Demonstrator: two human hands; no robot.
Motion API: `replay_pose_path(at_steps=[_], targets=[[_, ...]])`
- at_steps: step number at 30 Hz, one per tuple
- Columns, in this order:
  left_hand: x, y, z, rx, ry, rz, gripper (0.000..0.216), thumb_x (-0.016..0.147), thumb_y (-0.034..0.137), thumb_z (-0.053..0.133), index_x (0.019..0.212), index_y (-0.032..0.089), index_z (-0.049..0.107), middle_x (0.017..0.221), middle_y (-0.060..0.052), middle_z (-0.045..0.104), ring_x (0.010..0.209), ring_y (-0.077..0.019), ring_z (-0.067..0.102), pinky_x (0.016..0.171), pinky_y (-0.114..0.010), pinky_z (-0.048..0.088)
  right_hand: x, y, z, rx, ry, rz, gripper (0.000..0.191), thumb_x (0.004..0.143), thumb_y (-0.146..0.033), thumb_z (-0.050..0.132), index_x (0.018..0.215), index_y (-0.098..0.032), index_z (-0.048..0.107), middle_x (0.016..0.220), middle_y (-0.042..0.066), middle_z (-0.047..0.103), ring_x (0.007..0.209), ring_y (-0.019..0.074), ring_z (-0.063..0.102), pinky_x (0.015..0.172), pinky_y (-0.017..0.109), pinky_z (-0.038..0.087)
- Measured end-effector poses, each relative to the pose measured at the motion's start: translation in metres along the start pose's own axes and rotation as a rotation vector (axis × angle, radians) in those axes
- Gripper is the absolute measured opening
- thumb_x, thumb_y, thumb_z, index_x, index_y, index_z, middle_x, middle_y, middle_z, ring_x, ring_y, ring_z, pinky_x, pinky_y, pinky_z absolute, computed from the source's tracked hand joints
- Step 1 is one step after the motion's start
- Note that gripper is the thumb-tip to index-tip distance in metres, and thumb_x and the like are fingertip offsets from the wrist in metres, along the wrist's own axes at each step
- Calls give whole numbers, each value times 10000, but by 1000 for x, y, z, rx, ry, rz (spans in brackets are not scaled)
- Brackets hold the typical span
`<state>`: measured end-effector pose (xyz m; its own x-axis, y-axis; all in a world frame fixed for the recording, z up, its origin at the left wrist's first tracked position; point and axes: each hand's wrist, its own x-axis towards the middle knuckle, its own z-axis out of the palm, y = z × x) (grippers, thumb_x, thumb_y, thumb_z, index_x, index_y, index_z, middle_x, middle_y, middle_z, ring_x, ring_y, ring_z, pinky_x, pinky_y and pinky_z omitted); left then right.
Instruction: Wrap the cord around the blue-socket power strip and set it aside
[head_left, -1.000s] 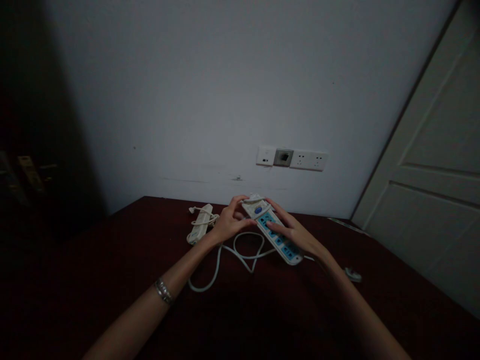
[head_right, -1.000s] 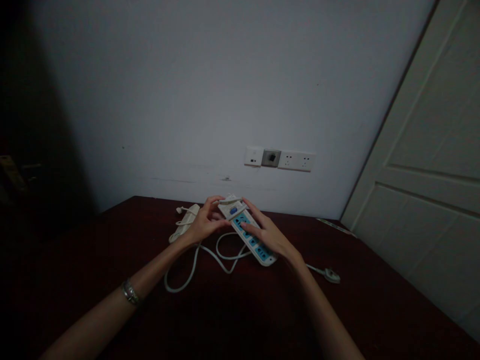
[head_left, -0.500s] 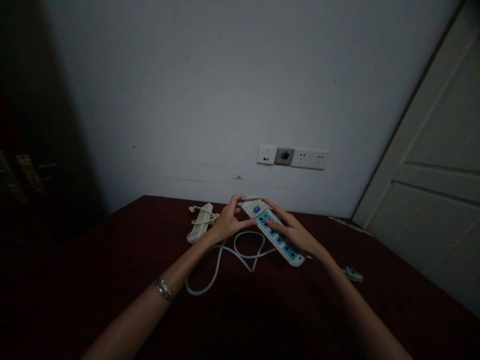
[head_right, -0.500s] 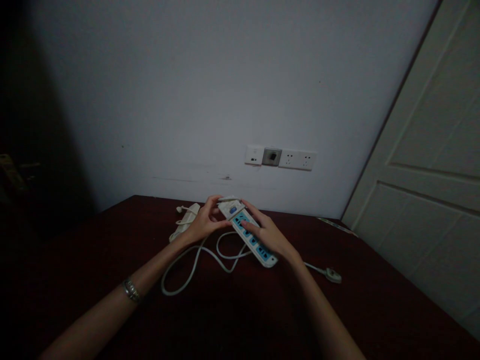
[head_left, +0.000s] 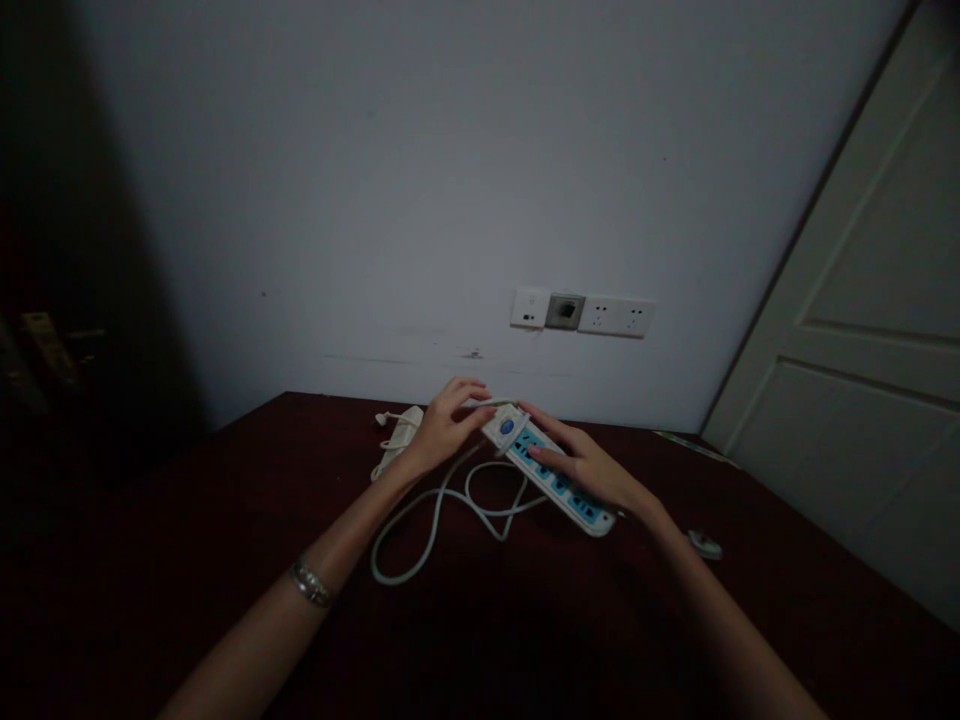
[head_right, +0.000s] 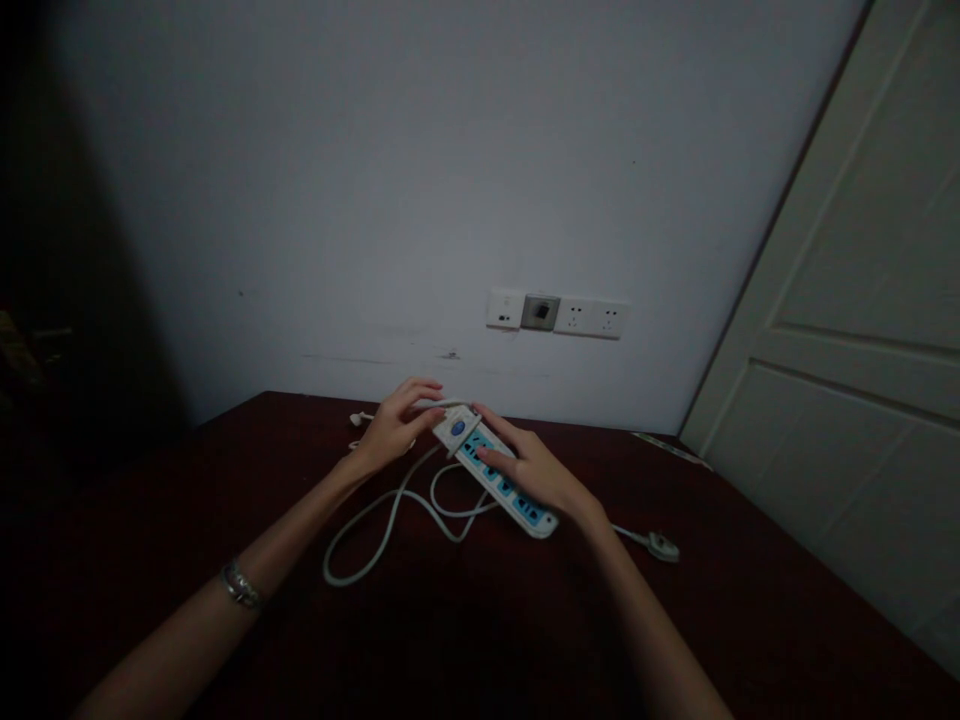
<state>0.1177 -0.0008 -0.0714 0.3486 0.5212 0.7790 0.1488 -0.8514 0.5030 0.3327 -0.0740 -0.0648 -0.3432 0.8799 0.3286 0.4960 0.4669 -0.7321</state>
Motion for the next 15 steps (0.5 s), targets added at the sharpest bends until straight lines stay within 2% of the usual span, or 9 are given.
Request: replay_pose_path(at_steps=[4, 6, 11, 15], targets=[[4, 15, -5, 206, -68, 98, 165, 859, 258, 529, 958, 178, 633, 861, -50, 557, 844, -172, 521, 802, -338, 431, 0, -4, 2, -29, -30, -38, 608, 817, -382, 552, 1391, -296, 372, 1347, 20, 495, 1190, 276, 478, 1018, 458, 333], [4, 22, -3, 215, -41, 101, 168, 875, 232, 489, 930, 165, 633, 828, -46, 540, 815, -166, 513, 775, -321, 426, 0, -6, 3, -22, -29, -56, 595, 818, -376, 551, 1384, -296, 382, 1320, 29, 521, 1154, 273, 505, 1001, 461, 352], [1, 32, 7, 50, 156, -18, 144, 872, 208, 456, 804, 163, 575, 813, -31, 522, 812, -157, 502, 745, -276, 412, 0, -10, 6, 36, -14, -50, 597, 820, -398, 549, 1379, -272, 381, 1262, 46, 564, 1102, 257, 534, 981, 449, 376], [-2, 24, 12, -224, 207, -183, 129, 850, 282, 495, 804, 170, 539, 740, 1, 498, 709, -136, 486, 643, -234, 400, -1, -11, 7, 80, -6, -27, 600, 807, -368, 563, 1375, -281, 391, 1308, 34, 526, 1134, 247, 511, 995, 421, 363]])
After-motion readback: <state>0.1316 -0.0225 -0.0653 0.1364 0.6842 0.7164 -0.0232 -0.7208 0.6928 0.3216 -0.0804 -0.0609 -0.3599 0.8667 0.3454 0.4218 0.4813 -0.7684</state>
